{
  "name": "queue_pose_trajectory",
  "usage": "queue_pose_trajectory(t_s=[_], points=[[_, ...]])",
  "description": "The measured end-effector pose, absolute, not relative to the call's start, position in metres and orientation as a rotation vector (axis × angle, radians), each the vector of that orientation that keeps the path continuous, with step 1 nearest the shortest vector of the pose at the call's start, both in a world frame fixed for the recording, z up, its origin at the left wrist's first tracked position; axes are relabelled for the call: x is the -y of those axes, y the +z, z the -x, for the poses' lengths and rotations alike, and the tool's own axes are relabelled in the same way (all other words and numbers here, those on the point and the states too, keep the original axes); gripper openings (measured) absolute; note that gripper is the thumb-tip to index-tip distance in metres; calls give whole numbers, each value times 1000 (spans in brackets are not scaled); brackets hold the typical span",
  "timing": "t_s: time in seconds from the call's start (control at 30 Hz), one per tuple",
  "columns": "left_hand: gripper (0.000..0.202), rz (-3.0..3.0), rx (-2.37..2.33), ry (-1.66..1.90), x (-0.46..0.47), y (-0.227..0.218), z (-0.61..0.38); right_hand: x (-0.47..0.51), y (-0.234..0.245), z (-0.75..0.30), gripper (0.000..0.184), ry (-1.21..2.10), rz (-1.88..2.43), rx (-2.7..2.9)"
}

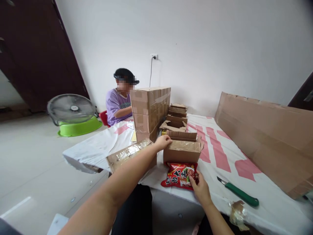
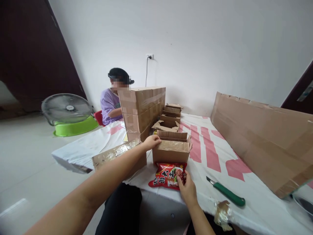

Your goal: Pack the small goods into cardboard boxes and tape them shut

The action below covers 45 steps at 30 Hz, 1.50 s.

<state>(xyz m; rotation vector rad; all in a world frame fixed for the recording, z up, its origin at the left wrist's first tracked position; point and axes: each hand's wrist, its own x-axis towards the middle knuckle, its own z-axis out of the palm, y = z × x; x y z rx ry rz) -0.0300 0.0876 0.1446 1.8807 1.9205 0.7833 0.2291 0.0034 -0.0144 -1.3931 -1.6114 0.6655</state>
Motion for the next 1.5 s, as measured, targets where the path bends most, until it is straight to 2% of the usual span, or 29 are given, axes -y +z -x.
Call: queue_pose_trajectory(t_s=[0.1,0.27,0.73,1.5], points=[[26,-1878,-1909,764,-89,143,29,-3,-14,-229,58,664,1386,1627],[17,-1900,-1929,835,-86,139,27,-1,-13,-229,60,648,1425,1652],[18,-1937,-1939,859,-81,141,25,1,-12,-228,55,608,1411,1649],[14,-1864,-1943,871,-85,141,28,-2,-15,-228,58,609,1449,1660]])
